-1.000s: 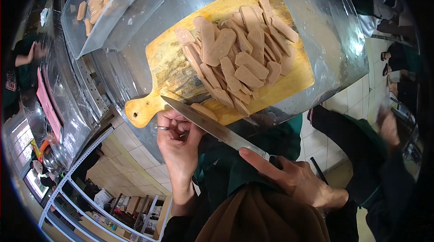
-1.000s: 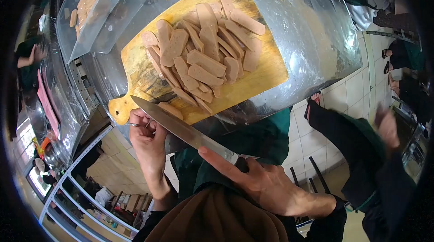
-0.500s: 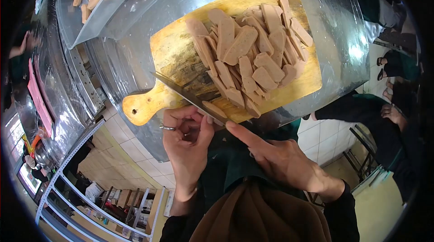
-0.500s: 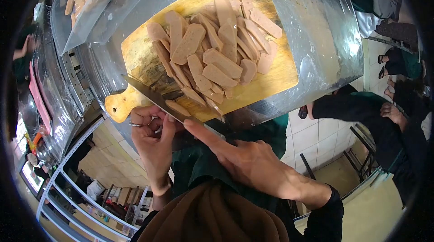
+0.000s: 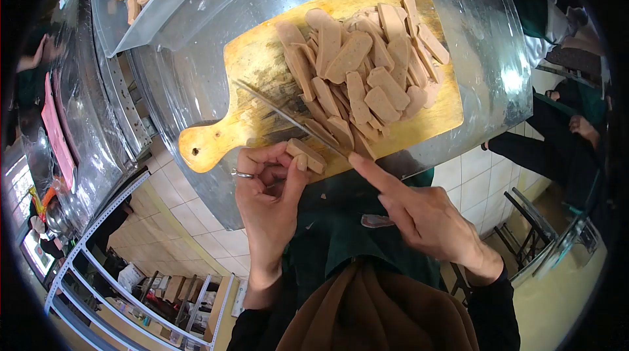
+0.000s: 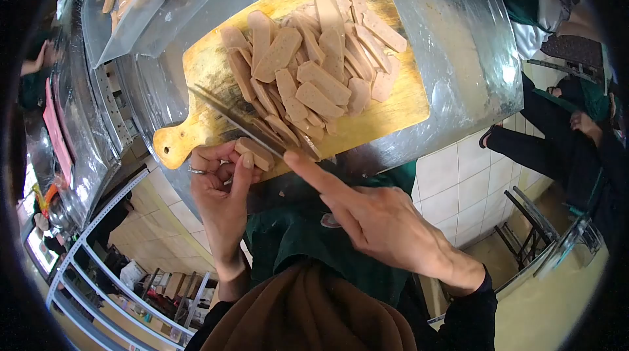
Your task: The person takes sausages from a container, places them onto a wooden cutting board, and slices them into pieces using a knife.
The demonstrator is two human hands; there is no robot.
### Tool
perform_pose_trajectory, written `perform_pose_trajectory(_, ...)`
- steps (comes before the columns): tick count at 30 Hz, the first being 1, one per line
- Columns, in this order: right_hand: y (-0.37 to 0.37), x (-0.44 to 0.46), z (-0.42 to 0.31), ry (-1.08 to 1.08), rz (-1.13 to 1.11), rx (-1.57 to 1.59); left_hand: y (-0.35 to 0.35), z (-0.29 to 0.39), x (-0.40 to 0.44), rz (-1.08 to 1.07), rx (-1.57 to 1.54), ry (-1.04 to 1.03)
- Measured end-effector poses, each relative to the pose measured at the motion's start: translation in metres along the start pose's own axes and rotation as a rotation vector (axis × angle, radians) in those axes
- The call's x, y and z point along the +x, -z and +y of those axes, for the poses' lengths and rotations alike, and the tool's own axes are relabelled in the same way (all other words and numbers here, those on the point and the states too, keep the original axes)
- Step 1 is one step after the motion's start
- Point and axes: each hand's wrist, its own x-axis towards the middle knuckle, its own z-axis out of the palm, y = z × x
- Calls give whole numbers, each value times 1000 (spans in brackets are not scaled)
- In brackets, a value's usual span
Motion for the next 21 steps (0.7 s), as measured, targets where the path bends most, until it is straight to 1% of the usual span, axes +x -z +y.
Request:
perform_pose_trajectory(2,2,-9,-6,-79,-63,-12,-1,1,0,-9,-22,-3)
perform_pose_trajectory(5,-10,-27,2,6,-70,2,0,-1,0,-19,-58,-29)
perform_pose_trajectory(8,-17,-31,8,91,-19,-47,1,-3,-1,-27,-84,-51)
perform_pose_trajectory(14,-20,-34,10,83,-50,-20,3,-3,-1,-52,-43,-63)
perform_pose_trajectory(16,-16,-34,7,40,-102,-24,4,-3,-2,-56,-46,-69)
perform_pose_trajectory(19,-15,-36,4,65,-84,14,4,-4,-2,-40,-46,-67)
perform_pose_trajectory(21,-12,-36,2,34,-132,37,4,-4,-2,-13,-32,-55)
